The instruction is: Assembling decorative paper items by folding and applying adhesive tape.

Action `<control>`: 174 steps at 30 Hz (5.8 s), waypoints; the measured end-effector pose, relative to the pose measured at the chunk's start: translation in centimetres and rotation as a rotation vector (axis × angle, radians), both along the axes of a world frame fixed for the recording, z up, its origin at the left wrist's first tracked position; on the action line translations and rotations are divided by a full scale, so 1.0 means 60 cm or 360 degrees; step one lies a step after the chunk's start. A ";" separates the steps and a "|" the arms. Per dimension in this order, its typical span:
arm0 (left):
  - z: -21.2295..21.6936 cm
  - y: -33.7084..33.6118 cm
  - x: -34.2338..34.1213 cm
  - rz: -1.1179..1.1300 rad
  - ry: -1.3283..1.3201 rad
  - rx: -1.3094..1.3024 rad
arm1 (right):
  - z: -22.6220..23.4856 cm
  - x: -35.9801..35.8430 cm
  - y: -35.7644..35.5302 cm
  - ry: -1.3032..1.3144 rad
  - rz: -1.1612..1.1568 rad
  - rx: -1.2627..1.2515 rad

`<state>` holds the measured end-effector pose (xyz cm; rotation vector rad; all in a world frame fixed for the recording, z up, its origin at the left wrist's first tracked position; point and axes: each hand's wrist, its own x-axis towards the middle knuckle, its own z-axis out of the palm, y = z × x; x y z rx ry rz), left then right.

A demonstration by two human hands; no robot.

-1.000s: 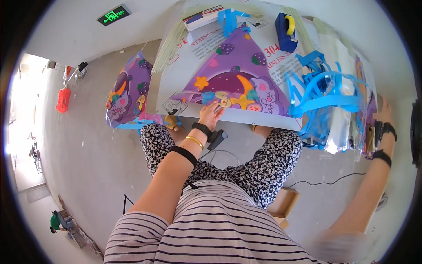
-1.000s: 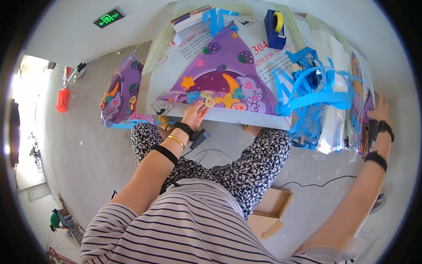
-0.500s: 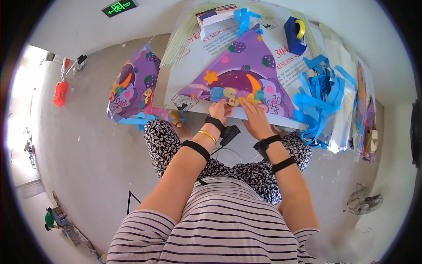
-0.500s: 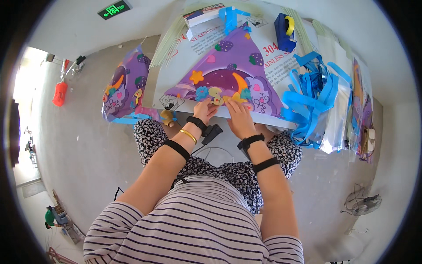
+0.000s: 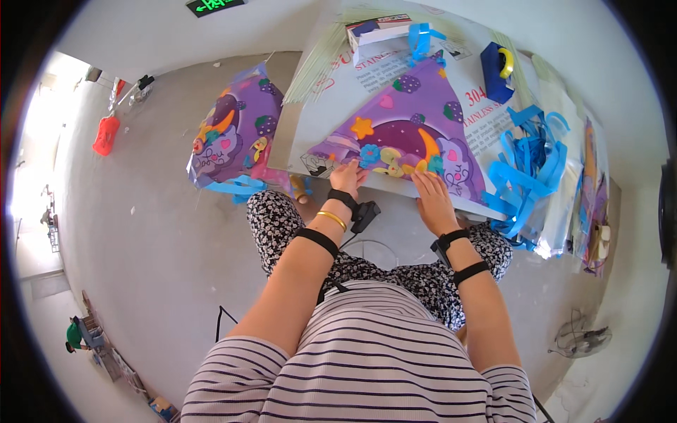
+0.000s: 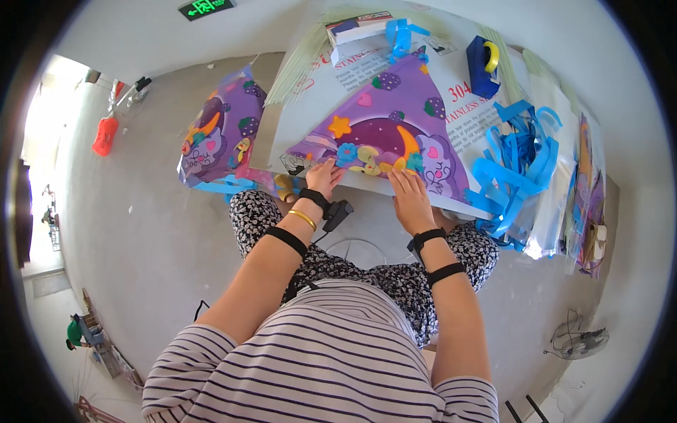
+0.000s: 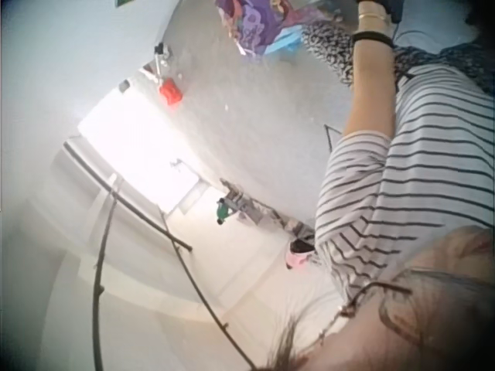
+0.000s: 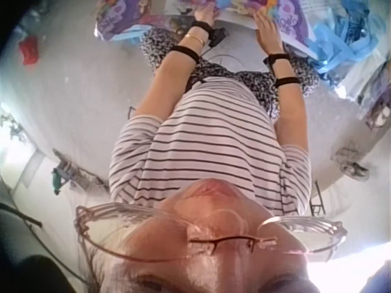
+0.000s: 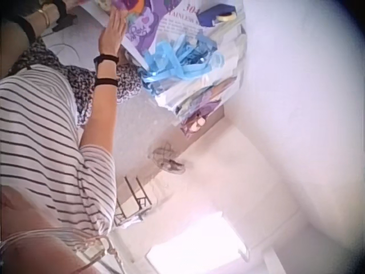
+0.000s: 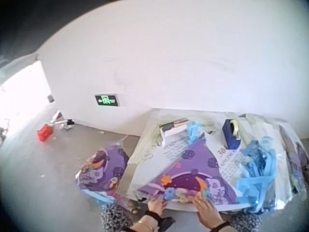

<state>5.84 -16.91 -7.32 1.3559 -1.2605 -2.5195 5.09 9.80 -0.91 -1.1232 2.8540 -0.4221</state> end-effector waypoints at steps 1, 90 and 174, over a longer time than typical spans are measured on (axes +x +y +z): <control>-0.001 -0.001 0.000 0.0012 0.0003 -0.0009 | -0.003 0.006 -0.003 -0.0037 -0.0034 0.0032; 0.100 0.466 -0.041 -0.2816 0.0707 -0.3465 | -0.026 -0.113 0.493 -0.0304 -0.1474 -0.0218; 0.101 0.490 -0.041 -0.2794 0.0500 -0.3503 | -0.074 -0.080 0.405 -0.0746 -0.2182 -0.2803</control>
